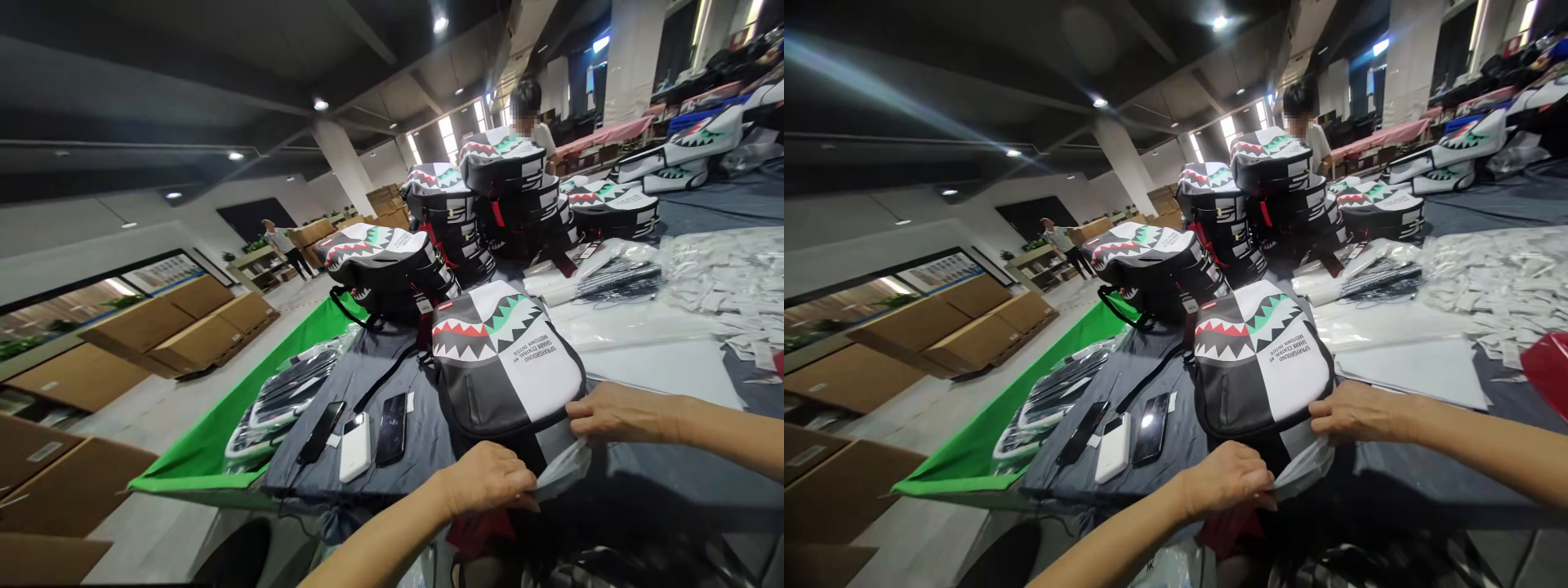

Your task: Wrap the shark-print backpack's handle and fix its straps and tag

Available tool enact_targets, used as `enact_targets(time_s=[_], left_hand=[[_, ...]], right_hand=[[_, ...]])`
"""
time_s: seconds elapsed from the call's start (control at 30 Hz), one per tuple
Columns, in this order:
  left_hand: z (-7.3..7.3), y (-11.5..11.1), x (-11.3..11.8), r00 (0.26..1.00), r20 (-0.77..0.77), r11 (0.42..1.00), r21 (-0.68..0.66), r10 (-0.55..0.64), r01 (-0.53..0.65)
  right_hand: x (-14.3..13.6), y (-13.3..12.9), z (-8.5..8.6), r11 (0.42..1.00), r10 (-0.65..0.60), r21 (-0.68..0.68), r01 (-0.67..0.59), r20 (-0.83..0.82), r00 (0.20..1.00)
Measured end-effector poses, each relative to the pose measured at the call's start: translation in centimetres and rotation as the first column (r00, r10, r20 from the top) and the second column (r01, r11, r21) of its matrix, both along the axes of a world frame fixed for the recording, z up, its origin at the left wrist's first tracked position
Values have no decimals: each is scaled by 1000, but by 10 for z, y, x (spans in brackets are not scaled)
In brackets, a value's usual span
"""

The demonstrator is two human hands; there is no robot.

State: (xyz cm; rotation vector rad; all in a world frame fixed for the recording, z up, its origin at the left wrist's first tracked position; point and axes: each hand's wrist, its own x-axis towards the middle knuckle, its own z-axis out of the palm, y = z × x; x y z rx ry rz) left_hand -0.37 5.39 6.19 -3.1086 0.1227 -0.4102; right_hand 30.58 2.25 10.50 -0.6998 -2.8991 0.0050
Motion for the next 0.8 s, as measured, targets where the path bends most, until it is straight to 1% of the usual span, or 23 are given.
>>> enact_targets(time_s=[0.07, 0.13, 0.17, 0.2, 0.23, 0.27, 0.3, 0.33, 0.37, 0.4, 0.47, 0.5, 0.53, 0.6, 0.67, 0.73, 0.8], left_hand=[[-2, -7, -2, 993, -4, 987, -113, 119, -118], [-5, -15, -3, 960, 39, 935, -243, 276, -259], [-7, -19, -4, 932, 75, 897, -308, 354, -316], [-10, -24, -4, 900, 120, 861, -366, 419, -352], [-13, -27, -4, 865, 167, 830, -413, 474, -375], [-16, -31, -4, 829, 213, 807, -445, 517, -388], [-19, -33, -3, 796, 250, 789, -466, 551, -400], [-22, -36, -2, 769, 276, 777, -476, 576, -412], [-24, -37, -1, 749, 288, 767, -479, 596, -427], [-26, -39, 0, 735, 292, 758, -480, 612, -441], [-26, -40, 1, 722, 277, 741, -485, 634, -465], [-24, -40, 1, 722, 256, 731, -487, 643, -478], [-23, -40, 2, 728, 228, 724, -485, 647, -491], [-18, -41, 3, 757, 157, 722, -470, 634, -507], [-16, -42, 4, 777, 106, 723, -461, 621, -515], [-16, -43, 6, 763, 103, 707, -471, 638, -528], [-18, -44, 8, 731, 136, 687, -489, 669, -538]], right_hand=[[-1, -4, -5, 998, -56, 36, 59, -70, 996], [-4, -10, -16, 980, -151, 98, 173, -202, 968], [-8, -15, -22, 957, -215, 129, 261, -294, 931], [-11, -21, -29, 919, -285, 147, 366, -392, 875], [-15, -27, -35, 861, -360, 154, 485, -488, 795], [-19, -34, -40, 784, -422, 157, 600, -574, 702], [-23, -41, -45, 699, -453, 167, 695, -648, 612], [-26, -49, -49, 637, -441, 187, 748, -708, 552], [-29, -55, -52, 620, -398, 216, 754, -742, 540], [-31, -61, -55, 649, -338, 258, 716, -745, 576], [-36, -69, -60, 773, -193, 355, 526, -658, 728], [-39, -70, -62, 820, -133, 383, 425, -595, 793], [-41, -69, -63, 845, -92, 402, 351, -538, 838], [-46, -63, -65, 857, -52, 429, 287, -481, 875], [-49, -55, -66, 878, -24, 411, 245, -475, 880], [-50, -48, -66, 910, -2, 368, 191, -456, 890], [-51, -44, -66, 929, -11, 329, 169, -434, 901]])
